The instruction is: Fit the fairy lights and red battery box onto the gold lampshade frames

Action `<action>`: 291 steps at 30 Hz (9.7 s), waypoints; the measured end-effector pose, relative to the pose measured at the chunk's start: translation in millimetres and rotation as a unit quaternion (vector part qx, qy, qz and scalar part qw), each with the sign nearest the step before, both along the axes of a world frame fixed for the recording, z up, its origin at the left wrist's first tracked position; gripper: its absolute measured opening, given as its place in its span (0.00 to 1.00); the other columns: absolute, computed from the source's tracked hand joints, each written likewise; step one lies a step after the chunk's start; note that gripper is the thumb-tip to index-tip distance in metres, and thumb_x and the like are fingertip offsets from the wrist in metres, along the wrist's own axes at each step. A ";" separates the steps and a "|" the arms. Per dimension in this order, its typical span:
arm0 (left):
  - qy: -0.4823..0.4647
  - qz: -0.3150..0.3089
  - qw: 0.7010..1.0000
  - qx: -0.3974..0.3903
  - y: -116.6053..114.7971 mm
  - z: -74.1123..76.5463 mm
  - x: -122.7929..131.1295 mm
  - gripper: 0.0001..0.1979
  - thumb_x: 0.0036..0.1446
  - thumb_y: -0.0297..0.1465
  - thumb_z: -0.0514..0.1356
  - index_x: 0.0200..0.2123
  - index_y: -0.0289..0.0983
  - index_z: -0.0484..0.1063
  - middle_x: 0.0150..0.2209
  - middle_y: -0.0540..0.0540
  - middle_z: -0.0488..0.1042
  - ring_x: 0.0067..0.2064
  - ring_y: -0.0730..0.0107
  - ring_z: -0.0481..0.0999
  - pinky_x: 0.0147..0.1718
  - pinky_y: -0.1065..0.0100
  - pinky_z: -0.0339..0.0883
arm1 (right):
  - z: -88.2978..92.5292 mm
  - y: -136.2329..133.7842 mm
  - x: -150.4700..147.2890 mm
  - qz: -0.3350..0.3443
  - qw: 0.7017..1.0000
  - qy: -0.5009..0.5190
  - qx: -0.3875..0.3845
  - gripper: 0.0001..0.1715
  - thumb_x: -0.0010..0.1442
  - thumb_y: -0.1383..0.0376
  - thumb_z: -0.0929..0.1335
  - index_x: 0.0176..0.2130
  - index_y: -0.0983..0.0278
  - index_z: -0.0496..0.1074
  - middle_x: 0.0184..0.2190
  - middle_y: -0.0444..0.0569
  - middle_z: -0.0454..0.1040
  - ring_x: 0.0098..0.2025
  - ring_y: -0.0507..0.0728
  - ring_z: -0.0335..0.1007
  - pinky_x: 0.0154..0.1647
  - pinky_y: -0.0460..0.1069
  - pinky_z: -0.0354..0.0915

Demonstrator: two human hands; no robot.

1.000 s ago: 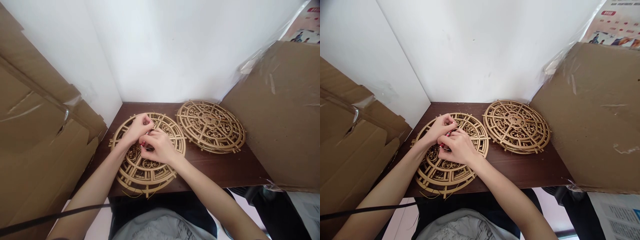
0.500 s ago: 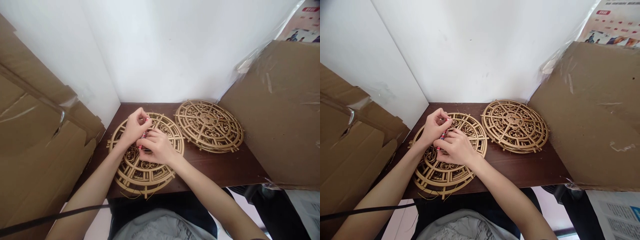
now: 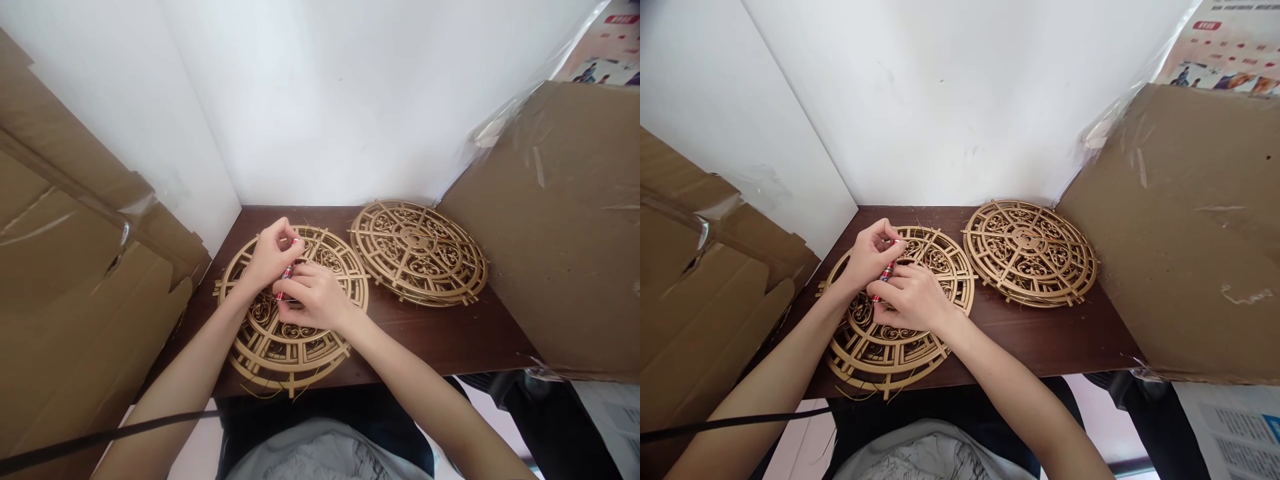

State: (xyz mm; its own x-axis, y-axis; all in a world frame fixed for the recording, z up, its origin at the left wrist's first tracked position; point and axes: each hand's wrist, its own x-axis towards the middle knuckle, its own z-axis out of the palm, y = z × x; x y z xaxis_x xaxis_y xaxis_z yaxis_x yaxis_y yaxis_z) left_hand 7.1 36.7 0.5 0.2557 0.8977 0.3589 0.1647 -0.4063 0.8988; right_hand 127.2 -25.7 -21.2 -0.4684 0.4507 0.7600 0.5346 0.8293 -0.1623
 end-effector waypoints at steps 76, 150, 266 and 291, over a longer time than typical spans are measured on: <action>0.032 0.017 0.999 -0.003 1.8 -6.6 2.7 0.08 0.46 0.25 0.57 0.24 0.37 0.58 0.22 0.54 0.61 0.21 0.80 0.57 0.19 0.74 0.52 | -4.1 -2.8 0.3 -0.032 0.998 -0.021 -0.056 0.08 0.51 0.69 0.63 0.32 0.64 0.71 0.18 0.41 0.68 0.25 0.51 0.62 0.24 0.45 0.57; 0.075 0.015 0.997 -0.003 3.6 -8.4 1.8 0.06 0.47 0.26 0.56 0.24 0.37 0.58 0.21 0.54 0.63 0.22 0.78 0.58 0.21 0.73 0.53 | -1.5 -3.7 0.9 -0.028 0.997 -0.013 -0.066 0.07 0.51 0.69 0.63 0.31 0.64 0.71 0.18 0.40 0.67 0.24 0.50 0.61 0.23 0.44 0.55; -0.023 -0.017 0.995 -0.090 2.8 0.4 -0.6 0.08 0.46 0.25 0.60 0.24 0.36 0.60 0.22 0.55 0.65 0.24 0.80 0.63 0.24 0.75 0.57 | 11.9 3.9 14.7 -0.049 0.977 0.158 -0.133 0.08 0.62 0.67 0.64 0.32 0.63 0.72 0.31 0.48 0.75 0.36 0.54 0.69 0.40 0.50 0.65; -0.095 -0.062 0.974 -0.198 0.2 9.1 -4.6 0.11 0.50 0.31 0.62 0.28 0.37 0.60 0.19 0.55 0.68 0.14 0.81 0.64 0.11 0.78 0.55 | 18.4 6.8 18.4 -0.040 0.865 0.319 -0.385 0.09 0.56 0.63 0.68 0.31 0.66 0.75 0.25 0.46 0.76 0.24 0.50 0.66 0.24 0.45 0.61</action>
State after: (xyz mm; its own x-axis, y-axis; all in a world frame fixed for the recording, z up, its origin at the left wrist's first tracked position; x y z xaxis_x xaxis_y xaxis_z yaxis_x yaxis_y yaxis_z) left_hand 2.5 36.9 9.6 0.3338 0.9417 0.0414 -0.0480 -0.0269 0.9985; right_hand 145.6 -18.9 -2.8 -0.0081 0.9502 0.3115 0.1839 0.3076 -0.9336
